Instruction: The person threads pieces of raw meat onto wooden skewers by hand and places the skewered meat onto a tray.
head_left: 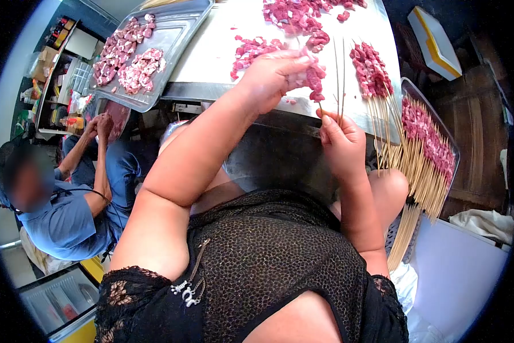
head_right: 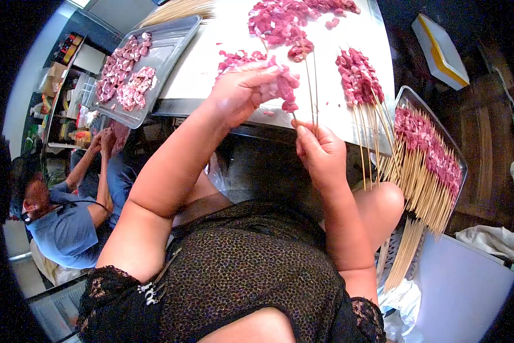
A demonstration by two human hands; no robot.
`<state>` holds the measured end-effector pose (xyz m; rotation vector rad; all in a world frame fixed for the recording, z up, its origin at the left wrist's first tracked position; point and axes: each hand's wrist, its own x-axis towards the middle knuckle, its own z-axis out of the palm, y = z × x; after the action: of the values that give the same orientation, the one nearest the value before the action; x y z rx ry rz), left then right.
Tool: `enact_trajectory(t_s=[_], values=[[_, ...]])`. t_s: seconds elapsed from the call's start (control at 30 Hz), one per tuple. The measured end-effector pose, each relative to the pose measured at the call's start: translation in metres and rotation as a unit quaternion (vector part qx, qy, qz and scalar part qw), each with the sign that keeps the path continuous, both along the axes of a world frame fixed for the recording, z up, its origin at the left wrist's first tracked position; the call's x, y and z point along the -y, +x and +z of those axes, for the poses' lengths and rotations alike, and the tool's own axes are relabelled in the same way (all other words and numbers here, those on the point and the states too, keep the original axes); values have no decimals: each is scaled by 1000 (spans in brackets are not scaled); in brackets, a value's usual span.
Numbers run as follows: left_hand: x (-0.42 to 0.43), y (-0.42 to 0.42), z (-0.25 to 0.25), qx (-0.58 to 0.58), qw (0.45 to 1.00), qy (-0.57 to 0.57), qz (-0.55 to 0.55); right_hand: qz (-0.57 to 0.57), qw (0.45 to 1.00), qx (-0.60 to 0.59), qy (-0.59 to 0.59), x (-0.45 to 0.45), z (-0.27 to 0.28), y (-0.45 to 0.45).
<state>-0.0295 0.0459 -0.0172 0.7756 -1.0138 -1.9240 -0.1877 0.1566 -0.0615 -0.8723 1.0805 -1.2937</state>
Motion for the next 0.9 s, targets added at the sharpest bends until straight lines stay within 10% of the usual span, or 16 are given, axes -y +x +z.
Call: enact_trajectory(t_s=[0.17, 0.37, 0.57, 0.7, 0.8, 0.9], values=[[1, 3, 7, 101, 993, -54, -25, -27, 999, 19, -5, 5, -3, -5], [55, 67, 12, 434, 823, -316, 186, -49, 998, 16, -31, 6, 1, -17], [65, 99, 6, 691, 661, -288, 50, -42, 999, 1, -35, 5, 2, -13], [63, 97, 13, 669, 693, -250, 101, -45, 999, 0, -28, 4, -2, -14], [65, 101, 15, 326, 919, -161, 151, -29, 999, -15, -26, 1, 1, -9], [55, 84, 19, 114, 982, -81, 124, 0, 998, -51, -31, 1, 2, -4]])
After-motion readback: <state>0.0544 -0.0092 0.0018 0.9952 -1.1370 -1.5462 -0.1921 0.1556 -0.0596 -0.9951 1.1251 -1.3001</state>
